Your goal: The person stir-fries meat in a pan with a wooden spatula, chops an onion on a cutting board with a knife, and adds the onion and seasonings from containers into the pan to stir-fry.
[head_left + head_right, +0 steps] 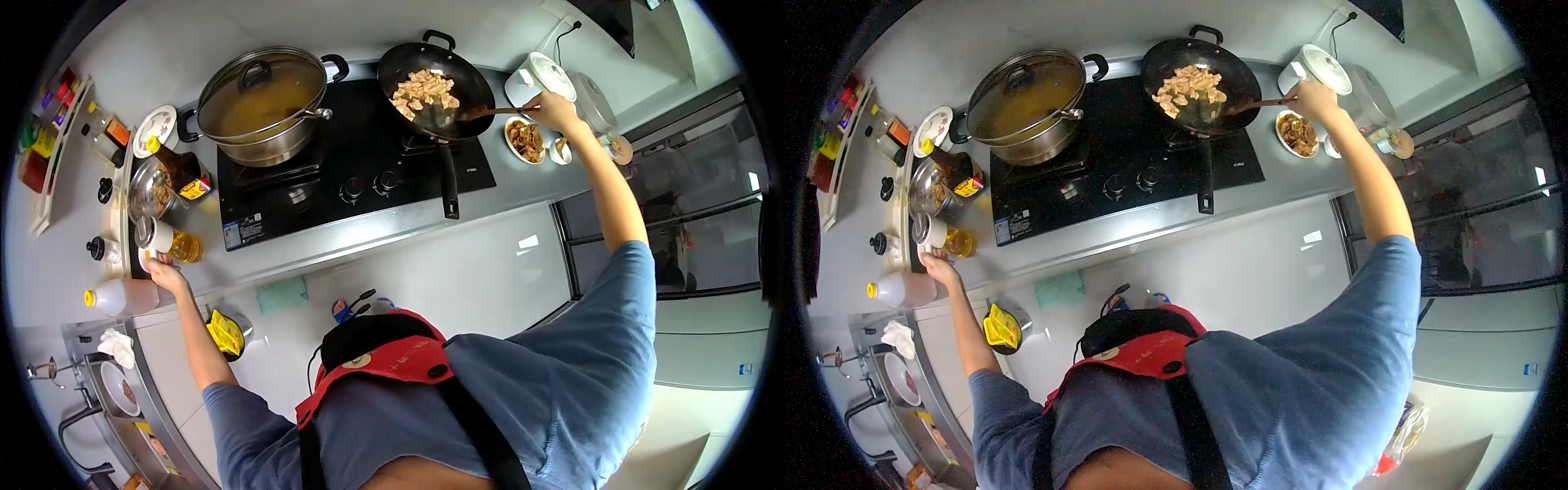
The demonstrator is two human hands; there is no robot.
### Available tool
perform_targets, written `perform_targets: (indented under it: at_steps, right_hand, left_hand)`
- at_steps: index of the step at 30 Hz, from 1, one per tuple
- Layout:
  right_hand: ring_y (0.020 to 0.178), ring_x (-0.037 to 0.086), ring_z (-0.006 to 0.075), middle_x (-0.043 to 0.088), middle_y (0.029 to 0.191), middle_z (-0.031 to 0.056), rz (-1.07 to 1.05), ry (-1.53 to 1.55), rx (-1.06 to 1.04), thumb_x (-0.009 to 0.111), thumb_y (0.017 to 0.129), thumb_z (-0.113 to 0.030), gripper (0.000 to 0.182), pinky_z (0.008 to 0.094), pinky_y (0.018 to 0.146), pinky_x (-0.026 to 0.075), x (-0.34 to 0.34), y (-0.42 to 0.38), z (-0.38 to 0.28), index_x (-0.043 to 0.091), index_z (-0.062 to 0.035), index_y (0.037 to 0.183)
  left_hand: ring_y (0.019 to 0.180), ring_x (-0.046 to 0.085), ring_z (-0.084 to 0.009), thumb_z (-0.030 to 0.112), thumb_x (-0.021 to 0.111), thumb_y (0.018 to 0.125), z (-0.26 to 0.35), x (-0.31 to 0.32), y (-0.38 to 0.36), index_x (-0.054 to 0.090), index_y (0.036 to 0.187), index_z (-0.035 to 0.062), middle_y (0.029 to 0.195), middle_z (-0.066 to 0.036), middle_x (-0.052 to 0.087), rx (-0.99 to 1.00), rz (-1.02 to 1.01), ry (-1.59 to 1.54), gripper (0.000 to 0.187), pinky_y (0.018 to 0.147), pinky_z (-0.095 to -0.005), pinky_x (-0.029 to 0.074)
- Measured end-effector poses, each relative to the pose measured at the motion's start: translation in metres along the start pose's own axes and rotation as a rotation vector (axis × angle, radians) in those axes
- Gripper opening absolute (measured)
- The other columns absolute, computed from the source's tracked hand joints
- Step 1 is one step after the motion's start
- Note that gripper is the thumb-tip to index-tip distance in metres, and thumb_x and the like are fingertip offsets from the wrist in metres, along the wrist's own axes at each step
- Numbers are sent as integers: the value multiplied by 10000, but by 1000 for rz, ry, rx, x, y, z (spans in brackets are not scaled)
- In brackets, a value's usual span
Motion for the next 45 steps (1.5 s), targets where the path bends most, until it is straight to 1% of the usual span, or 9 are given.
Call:
perform_targets:
  at_steps: [4,9,12,13,16,19,25,36,45]
  right_hand:
    - [883,627,283,663,950,122,-84,12,90,664,756,-295,349,387,778,487,56,52,26,652,-157,1077]
    - [895,614,326,644,967,148,215,122,-135,647,751,-201,302,412,789,492,60,61,-11,641,-125,1043]
    - [872,613,331,633,987,148,324,128,-342,601,740,-68,342,420,756,497,52,31,-27,621,-123,1077]
    - [853,615,329,633,956,147,334,146,-396,589,732,-43,358,416,739,499,44,14,-30,619,-118,1081]
    - [785,621,326,629,868,148,365,225,-442,548,703,24,400,407,683,507,19,-51,-37,619,-95,1078]
    - [740,633,329,634,817,163,336,273,-487,548,698,23,387,424,656,509,34,-82,-41,622,-78,1064]
    - [740,631,350,626,801,211,403,355,-417,555,699,13,374,451,642,506,86,-36,-24,624,-64,1058]
    - [701,613,258,545,759,93,633,-9,-425,530,731,-18,462,365,584,514,113,16,-7,610,-205,1146]
    - [761,614,330,598,843,149,350,-81,-265,496,795,-54,274,430,659,504,79,-64,-9,637,-100,1026]
  left_hand:
    - [624,466,-88,339,328,962,-41,-13,30,482,908,39,760,-11,526,30,-102,13,342,545,-224,405]
    - [691,498,-103,347,320,978,-27,-6,20,495,828,19,764,-31,537,70,-52,65,402,626,-233,423]
    - [964,558,-219,383,364,967,-2,-13,13,508,1111,-51,1058,-162,537,394,48,573,480,869,-311,439]
    - [980,540,-239,380,372,965,-23,-35,27,464,1118,-48,1101,-177,505,163,47,452,464,895,-343,425]
    - [968,541,-249,390,383,962,-1,-59,-29,427,1133,-38,1096,-173,508,336,195,326,463,883,-348,433]
    - [919,537,-229,385,402,956,28,-68,-134,416,1140,-10,1100,-152,500,113,198,275,435,827,-342,458]
    - [920,544,-254,356,441,932,-32,-187,-285,402,1177,52,1165,-111,469,-185,291,285,393,734,-352,492]
    - [983,553,-302,351,439,903,-43,-357,-512,404,1229,72,1287,-85,439,-638,638,277,430,755,-384,505]
    - [933,597,-273,326,491,906,-37,-392,-564,419,1230,81,1191,-100,530,-547,806,120,413,730,-365,515]
Point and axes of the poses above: each hand's wrist, its own y-axis towards the middle knuckle, its own x-axis out of the palm, z = x × y, the point moved 5 cm from there along y, towards the middle knuckle
